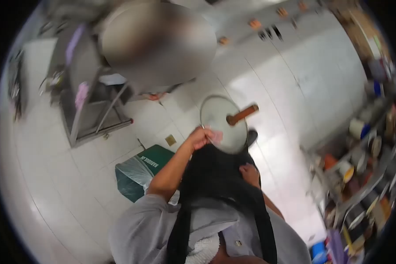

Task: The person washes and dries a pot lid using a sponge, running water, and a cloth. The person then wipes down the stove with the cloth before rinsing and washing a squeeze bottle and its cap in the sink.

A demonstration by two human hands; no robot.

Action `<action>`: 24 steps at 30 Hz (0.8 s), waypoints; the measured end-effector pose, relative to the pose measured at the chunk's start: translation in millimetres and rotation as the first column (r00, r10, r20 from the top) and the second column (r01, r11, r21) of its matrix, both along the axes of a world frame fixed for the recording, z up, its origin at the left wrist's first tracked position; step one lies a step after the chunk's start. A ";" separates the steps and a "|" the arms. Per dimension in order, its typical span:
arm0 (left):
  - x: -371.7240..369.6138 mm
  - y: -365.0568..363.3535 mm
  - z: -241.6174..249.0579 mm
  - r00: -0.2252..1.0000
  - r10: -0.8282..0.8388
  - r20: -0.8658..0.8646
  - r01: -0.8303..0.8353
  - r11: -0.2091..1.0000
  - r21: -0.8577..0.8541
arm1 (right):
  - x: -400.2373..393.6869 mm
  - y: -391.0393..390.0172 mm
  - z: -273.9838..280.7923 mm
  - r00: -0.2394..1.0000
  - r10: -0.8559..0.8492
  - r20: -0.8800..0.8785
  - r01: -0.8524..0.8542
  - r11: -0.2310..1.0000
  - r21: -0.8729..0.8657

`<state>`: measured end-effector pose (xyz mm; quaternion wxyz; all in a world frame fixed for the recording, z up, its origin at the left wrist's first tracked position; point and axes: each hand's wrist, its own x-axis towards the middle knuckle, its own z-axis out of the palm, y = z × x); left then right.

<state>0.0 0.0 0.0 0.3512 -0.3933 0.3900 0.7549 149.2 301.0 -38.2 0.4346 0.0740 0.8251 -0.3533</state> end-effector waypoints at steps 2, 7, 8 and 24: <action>7.6 -3.8 27.4 0.995 0.056 0.083 -0.043 0.988 -0.147 | -9.4 2.4 -38.8 0.992 0.102 0.077 -0.096 0.993 -0.074; 77.4 -140.3 159.5 0.954 0.293 -0.055 -0.297 0.917 -0.266 | -30.6 -50.1 -41.1 0.843 0.536 -0.048 -0.533 0.821 -0.206; 98.6 -166.8 179.3 0.931 0.357 -0.083 -0.365 0.885 -0.291 | -38.7 -62.9 -32.1 0.806 0.589 -0.056 -0.582 0.773 -0.251; 290.1 -508.9 391.1 0.196 0.400 -0.896 -0.886 0.463 0.013 | -158.5 -545.4 102.9 0.669 0.743 -0.015 -0.692 0.616 -0.376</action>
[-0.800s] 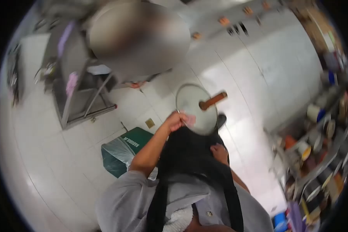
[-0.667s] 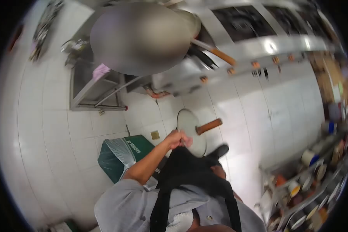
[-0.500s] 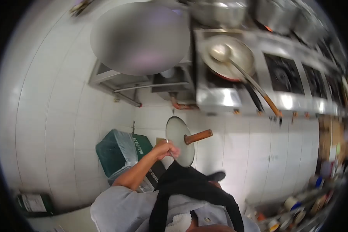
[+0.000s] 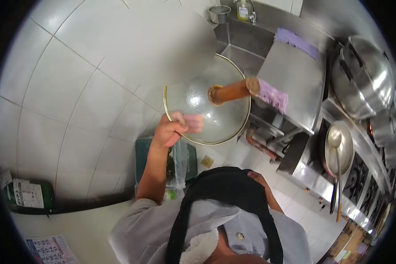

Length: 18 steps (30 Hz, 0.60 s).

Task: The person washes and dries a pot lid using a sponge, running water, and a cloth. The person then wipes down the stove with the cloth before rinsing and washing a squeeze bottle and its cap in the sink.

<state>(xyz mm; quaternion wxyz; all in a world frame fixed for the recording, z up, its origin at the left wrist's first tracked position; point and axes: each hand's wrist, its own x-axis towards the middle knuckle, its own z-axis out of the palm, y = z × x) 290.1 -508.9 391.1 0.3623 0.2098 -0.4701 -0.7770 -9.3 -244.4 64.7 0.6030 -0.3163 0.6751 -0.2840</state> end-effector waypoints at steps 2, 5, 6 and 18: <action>-20.7 -41.8 3.2 0.994 0.033 -0.104 -0.029 0.999 0.037 | 0.5 -52.4 73.7 0.994 -0.070 0.086 0.065 0.996 0.060; -53.3 -112.4 9.8 0.988 0.031 -0.149 -0.030 1.000 0.009 | -19.9 -110.1 113.4 0.966 -0.018 0.257 0.035 0.998 -0.060; -66.0 -140.2 11.9 0.990 0.019 -0.142 -0.022 1.000 -0.018 | -25.2 -136.5 154.6 0.962 0.011 0.271 0.010 0.997 -0.077; -284.8 -489.9 -134.6 0.593 -0.119 0.796 0.083 0.993 0.087 | -133.2 -447.1 288.5 0.960 0.250 0.126 -0.177 0.890 -0.419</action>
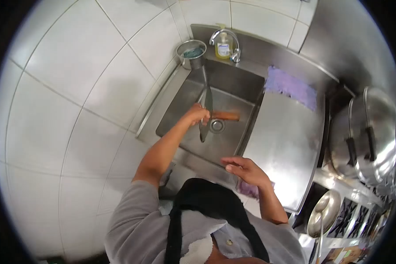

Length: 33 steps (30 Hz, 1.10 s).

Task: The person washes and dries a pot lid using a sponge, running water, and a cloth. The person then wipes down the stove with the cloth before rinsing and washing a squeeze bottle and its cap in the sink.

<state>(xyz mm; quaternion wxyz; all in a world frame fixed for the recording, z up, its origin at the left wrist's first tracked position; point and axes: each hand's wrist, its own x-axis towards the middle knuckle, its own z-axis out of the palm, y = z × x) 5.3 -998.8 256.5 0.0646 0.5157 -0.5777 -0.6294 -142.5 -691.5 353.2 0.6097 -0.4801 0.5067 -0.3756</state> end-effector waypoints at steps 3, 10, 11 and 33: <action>-42.0 -39.5 -87.4 0.946 -0.097 0.308 0.193 0.934 -0.299 | -20.5 -78.5 -11.3 0.988 -0.130 -0.080 0.127 0.991 -0.030; -70.1 -2.7 -93.3 0.873 -0.378 0.307 0.473 0.809 -0.348 | -81.2 -296.6 -63.9 0.690 -0.574 -0.440 0.350 0.797 -0.492; -69.2 -17.5 -79.4 0.844 -0.454 0.286 0.529 0.794 -0.301 | -93.2 -335.4 -78.2 0.599 -0.661 -0.452 0.388 0.733 -0.559; -88.6 -343.4 56.2 0.797 -0.057 0.601 0.543 0.502 -0.673 | -53.2 -296.7 -249.3 -0.003 -0.794 -0.608 0.954 0.180 -0.240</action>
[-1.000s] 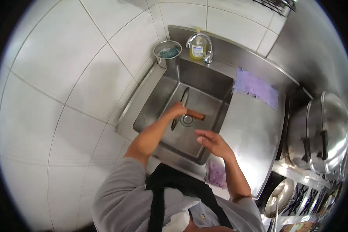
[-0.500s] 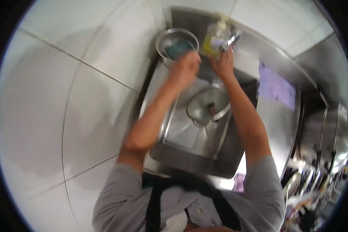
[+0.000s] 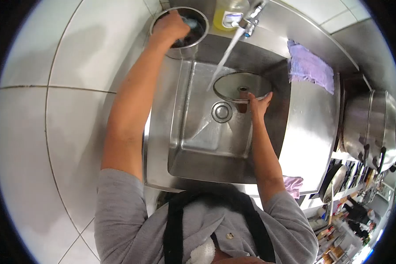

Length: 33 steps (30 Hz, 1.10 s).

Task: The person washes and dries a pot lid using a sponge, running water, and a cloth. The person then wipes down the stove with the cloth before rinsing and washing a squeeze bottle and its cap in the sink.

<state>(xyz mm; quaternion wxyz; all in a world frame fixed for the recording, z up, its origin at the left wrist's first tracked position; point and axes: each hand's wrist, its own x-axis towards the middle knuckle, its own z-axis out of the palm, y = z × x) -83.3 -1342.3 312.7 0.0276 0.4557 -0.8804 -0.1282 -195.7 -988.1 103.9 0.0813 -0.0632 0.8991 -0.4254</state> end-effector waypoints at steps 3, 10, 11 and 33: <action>20.8 49.3 63.1 0.971 0.021 -0.240 0.001 0.996 0.087 | -7.8 7.2 -24.7 0.983 -0.044 0.179 0.085 0.970 -0.229; 48.0 179.0 -12.1 0.922 -0.004 -0.387 0.160 0.914 0.373 | 36.2 16.9 57.2 0.894 0.152 0.421 0.054 0.897 -0.439; 46.9 188.0 -51.8 0.896 0.025 -0.443 0.193 0.877 0.440 | 42.1 16.2 47.6 0.884 0.180 0.431 0.041 0.890 -0.454; 18.2 195.4 -321.5 0.863 0.385 -0.326 -0.096 0.759 0.644 | 40.2 -48.9 21.3 0.951 0.213 0.224 -0.156 0.956 -0.248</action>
